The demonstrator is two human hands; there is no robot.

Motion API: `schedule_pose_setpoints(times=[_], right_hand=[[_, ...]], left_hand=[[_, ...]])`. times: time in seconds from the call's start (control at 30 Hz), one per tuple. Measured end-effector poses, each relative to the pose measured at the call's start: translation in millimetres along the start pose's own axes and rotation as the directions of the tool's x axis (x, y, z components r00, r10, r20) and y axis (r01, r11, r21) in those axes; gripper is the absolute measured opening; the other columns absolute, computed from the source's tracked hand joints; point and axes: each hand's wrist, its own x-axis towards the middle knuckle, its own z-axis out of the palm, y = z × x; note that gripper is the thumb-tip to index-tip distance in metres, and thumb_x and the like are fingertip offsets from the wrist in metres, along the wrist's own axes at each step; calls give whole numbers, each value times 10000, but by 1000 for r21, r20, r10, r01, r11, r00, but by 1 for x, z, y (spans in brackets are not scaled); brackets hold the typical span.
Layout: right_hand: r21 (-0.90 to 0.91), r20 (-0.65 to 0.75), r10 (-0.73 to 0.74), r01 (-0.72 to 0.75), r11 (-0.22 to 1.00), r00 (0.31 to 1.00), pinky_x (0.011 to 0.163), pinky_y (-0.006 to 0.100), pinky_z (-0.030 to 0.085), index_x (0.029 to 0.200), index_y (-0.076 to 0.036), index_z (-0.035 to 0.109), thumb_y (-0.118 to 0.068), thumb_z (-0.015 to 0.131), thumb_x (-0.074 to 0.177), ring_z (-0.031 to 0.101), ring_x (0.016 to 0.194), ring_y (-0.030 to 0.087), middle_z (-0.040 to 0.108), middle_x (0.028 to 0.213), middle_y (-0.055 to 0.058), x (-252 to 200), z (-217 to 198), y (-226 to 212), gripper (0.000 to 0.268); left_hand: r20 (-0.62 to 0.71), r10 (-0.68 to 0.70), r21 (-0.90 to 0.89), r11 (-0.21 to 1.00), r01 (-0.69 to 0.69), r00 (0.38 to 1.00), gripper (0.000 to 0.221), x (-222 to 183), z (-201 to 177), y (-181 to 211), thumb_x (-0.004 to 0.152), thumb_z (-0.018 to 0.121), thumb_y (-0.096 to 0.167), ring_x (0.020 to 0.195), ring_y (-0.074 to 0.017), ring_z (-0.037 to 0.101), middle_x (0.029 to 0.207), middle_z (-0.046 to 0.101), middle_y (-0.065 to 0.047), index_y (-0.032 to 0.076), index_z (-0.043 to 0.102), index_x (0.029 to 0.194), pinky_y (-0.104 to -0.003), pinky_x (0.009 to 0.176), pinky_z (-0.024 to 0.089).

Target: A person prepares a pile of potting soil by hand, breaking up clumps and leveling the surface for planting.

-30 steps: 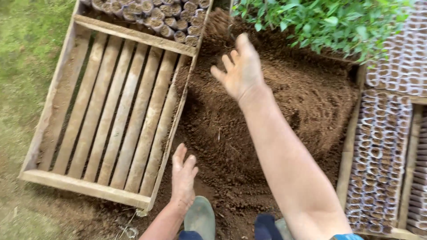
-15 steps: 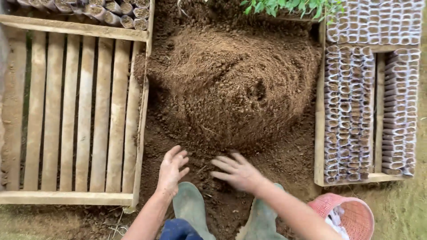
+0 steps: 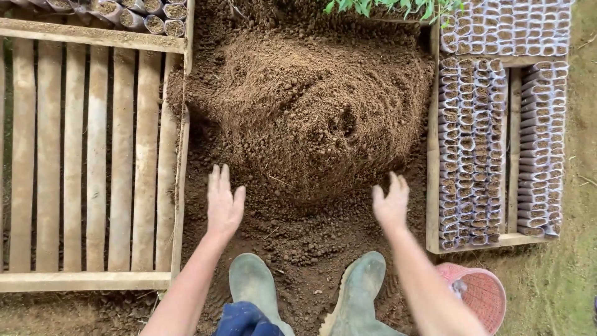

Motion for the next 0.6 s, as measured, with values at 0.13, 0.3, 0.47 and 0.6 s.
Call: schedule_pose_setpoints(times=[0.13,0.3,0.47,0.6], right_hand=[[102,25,-39,36,994,999,1187,574,271,1473,31,425,-151,569,965,329,1427,497,310,1479,363,-88,30,-65,559],[240,203,-532,485,841,822,1158,488,344,1483,-93,482,49,500,906,411,1405,389,441,1446,201,-157,17,-81,595],[274,803,-491,522,808,338,963,387,495,1280,-170,633,-35,480,866,639,998,327,639,1094,134,-186,59,20,461],[141,672,-426,460,876,606,1002,422,563,1151,-145,744,15,433,910,712,1105,263,740,1209,83,-129,43,-36,424]], left_hand=[[171,-139,-93,983,156,975,751,-38,9,43,1003,536,166,1569,-384,71,1711,21,-228,12,157,1633,-551,1268,144],[441,-45,-189,972,142,897,601,-78,26,43,1016,484,118,1541,-391,246,1636,293,-261,21,330,1589,-545,1257,215],[369,-211,-263,910,320,905,459,-77,37,15,972,450,128,1324,-208,614,1425,655,-54,121,607,1403,-372,1153,443],[323,-310,-268,876,401,894,483,-67,18,7,971,452,144,1325,-223,596,1446,626,-73,126,567,1440,-365,1162,425]])
